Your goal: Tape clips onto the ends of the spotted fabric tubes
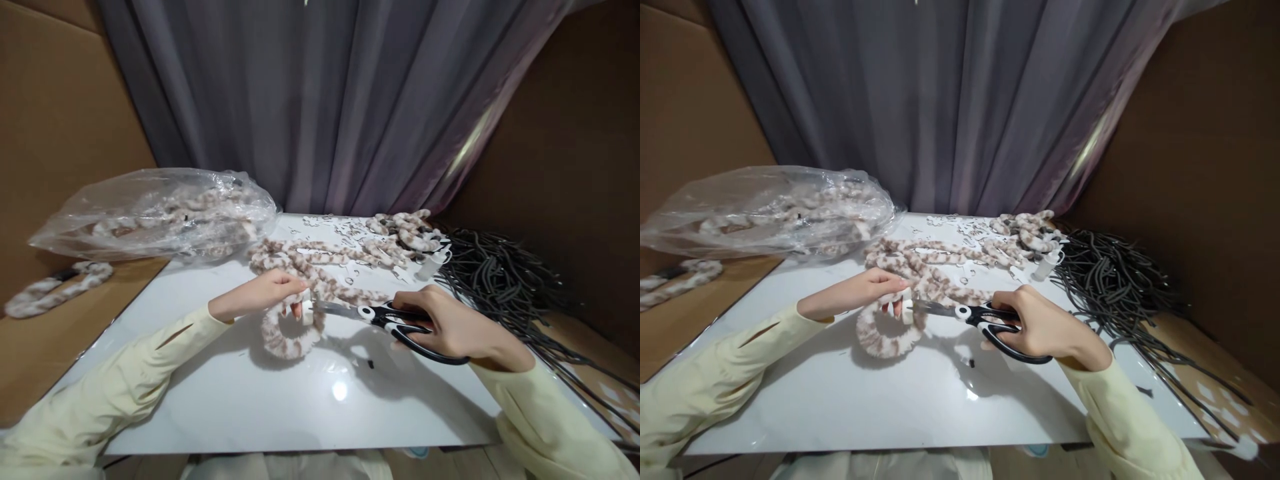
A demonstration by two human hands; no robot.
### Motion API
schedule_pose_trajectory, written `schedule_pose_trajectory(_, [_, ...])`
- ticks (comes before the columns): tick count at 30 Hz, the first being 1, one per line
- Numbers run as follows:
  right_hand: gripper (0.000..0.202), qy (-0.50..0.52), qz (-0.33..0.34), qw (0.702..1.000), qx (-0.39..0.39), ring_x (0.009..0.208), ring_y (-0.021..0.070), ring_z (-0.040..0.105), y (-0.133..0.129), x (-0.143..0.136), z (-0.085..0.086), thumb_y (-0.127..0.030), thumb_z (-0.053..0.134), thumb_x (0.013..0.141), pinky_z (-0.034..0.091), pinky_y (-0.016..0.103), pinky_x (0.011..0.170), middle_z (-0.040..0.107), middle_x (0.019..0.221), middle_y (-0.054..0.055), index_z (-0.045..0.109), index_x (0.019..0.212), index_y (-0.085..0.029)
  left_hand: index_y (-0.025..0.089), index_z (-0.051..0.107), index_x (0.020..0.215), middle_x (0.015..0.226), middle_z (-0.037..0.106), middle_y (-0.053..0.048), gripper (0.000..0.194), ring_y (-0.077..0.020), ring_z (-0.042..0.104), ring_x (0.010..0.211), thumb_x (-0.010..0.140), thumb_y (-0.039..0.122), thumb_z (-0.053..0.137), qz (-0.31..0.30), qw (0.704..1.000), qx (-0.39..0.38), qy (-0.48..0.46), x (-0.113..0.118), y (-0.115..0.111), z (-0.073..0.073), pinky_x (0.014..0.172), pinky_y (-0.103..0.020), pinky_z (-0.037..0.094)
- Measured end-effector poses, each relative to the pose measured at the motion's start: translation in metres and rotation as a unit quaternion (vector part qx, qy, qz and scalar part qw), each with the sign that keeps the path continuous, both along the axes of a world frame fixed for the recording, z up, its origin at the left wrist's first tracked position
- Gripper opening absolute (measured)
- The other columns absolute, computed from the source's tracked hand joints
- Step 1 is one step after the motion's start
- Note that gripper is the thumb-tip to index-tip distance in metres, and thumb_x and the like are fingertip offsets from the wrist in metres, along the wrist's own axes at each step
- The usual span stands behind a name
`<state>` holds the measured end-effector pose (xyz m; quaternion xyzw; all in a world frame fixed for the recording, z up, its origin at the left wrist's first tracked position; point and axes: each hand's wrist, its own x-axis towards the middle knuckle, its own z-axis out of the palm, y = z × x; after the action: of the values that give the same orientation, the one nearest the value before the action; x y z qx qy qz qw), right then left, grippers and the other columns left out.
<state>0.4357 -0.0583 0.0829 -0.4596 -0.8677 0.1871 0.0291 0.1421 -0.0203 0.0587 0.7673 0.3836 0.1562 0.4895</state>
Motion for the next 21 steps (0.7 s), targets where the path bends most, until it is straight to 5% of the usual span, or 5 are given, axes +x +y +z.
schedule_pose_trajectory(21, [0.028, 0.004, 0.021, 1.0, -0.016, 0.048, 0.0088, 0.03, 0.013, -0.002, -0.003, -0.042, 0.059, 0.073, 0.022, 0.023, 0.046, 0.044, 0.052, -0.004, 0.049, 0.067, -0.017, 0.014, 0.066, 0.063, 0.075, 0.069, -0.003, 0.05, -0.0116, 0.043, 0.055, 0.087, 0.051, 0.041, 0.005, 0.999, -0.006, 0.044, 0.003, -0.008, 0.008, 0.056, -0.023, 0.032])
